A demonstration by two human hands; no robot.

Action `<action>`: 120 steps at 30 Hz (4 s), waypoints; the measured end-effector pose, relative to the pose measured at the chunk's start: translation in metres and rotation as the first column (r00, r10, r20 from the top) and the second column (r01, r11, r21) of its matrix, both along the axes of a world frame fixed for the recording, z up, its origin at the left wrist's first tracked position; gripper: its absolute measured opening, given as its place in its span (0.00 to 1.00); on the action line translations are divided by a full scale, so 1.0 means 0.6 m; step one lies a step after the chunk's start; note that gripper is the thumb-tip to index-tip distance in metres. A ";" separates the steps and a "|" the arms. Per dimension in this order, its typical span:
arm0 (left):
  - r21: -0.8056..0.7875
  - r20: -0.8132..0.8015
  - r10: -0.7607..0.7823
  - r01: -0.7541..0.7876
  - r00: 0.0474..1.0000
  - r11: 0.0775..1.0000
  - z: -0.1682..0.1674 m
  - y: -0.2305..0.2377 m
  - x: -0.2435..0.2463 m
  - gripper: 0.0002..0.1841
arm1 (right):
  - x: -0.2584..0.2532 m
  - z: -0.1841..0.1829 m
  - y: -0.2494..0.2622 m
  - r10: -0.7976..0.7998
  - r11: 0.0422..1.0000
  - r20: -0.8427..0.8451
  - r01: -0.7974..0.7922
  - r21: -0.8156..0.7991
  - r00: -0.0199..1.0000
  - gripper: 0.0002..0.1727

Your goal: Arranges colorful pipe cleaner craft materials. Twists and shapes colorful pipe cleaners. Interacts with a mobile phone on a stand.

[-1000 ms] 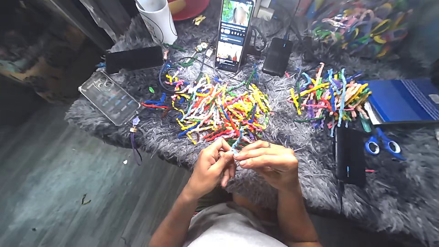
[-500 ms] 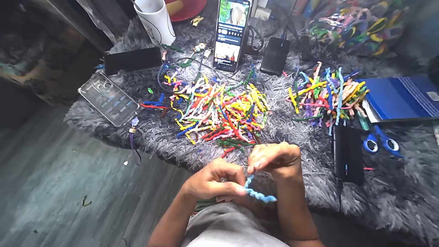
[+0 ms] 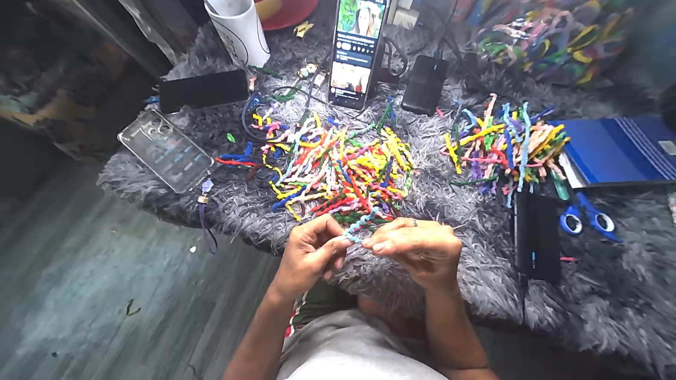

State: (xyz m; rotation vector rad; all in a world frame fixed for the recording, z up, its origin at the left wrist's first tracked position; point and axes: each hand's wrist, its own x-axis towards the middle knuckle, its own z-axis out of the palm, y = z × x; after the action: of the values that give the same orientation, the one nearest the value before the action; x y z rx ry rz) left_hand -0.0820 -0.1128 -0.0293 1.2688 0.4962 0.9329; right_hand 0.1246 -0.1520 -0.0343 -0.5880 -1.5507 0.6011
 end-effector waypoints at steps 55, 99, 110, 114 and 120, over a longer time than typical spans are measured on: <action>-0.093 0.205 0.316 -0.303 0.926 0.949 -0.023 -0.023 0.072 0.11 | 0.003 -0.003 -0.003 0.081 0.990 -0.064 -0.088 -0.111 0.995 0.12; 0.201 0.196 -0.186 0.146 0.963 0.969 -0.023 -0.039 0.078 0.21 | 0.006 0.001 -0.005 0.296 0.899 -0.459 -0.407 -0.162 0.838 0.11; -0.298 0.831 -0.234 0.759 0.505 0.579 -0.036 -0.073 0.087 0.12 | 0.002 0.001 -0.004 0.370 0.900 -0.399 -0.430 -0.069 0.839 0.11; 0.019 0.340 -0.307 0.320 0.889 0.947 -0.032 -0.020 0.049 0.18 | 0.001 0.000 0.001 0.245 0.937 -0.397 -0.321 -0.137 0.885 0.11; 0.681 -0.340 0.379 -0.053 0.860 0.731 -0.008 -0.002 0.011 0.17 | -0.006 -0.003 -0.001 0.034 0.968 -0.207 -0.083 -0.236 0.978 0.07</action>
State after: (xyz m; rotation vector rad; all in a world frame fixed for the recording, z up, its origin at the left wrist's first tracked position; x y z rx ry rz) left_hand -0.0752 -0.1139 -0.0342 2.1487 0.7443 1.0521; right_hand 0.1208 -0.1526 -0.0359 -0.6459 -1.3158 0.8785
